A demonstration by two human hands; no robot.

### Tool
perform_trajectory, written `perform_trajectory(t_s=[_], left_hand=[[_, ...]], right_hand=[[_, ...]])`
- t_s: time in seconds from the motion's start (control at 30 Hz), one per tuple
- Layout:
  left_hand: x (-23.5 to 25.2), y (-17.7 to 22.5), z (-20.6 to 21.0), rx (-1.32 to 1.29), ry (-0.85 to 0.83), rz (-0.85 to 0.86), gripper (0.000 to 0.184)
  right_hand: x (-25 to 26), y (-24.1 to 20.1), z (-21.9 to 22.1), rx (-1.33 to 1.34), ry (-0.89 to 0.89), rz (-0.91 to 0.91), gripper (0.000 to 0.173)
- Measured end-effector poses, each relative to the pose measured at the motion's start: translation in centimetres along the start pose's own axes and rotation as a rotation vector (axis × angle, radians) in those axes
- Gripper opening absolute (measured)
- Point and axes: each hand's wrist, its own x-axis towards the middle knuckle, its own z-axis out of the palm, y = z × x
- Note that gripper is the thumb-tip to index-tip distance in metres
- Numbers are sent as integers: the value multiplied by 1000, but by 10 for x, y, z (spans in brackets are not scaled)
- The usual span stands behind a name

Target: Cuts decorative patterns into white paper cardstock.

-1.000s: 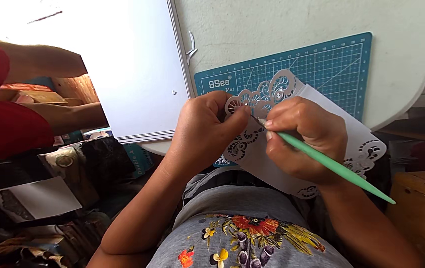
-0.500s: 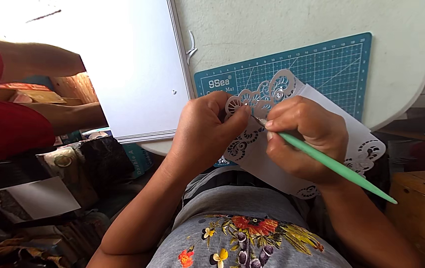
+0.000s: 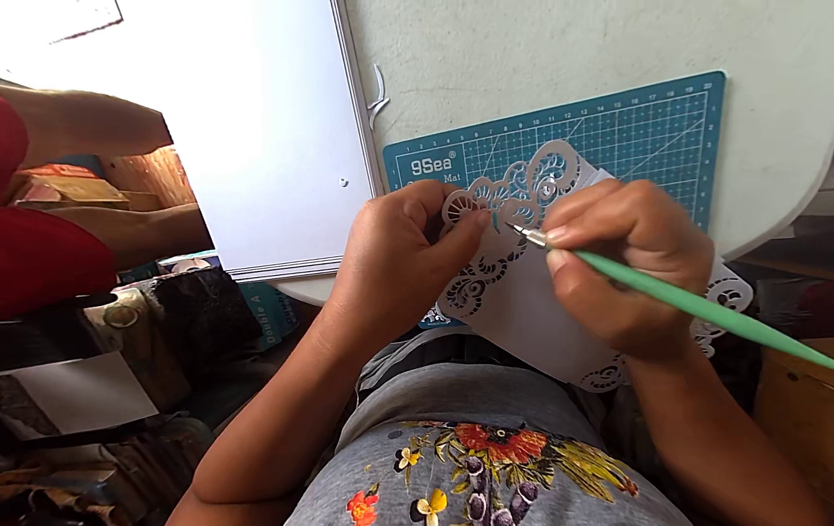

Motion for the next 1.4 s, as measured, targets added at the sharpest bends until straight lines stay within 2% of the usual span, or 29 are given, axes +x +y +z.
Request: perform_trajectory(t_s=[0.13,0.17,0.3,0.47,1.2,1.4], left_hand=[[-8,-3,3,186,75,150,40],[-8,-5,3,272,102,207,42],[-8,-18,4,434,164,327,18],[-9,-19,1,423,98,314,23],[-8,-25,6,391,137,325,18],[-6,-22,7,415,158,309,16]], right_hand=[[2,-2,0,28,23,40,8],[3,-3,1,18,20,42,9],[4,-4,2,-116,-35,-1,10],[8,-1,4,-282,-119,-50,10],[12,-3,2,-316,-208,16,11],[17,-12,3,-428,-258,38,9]])
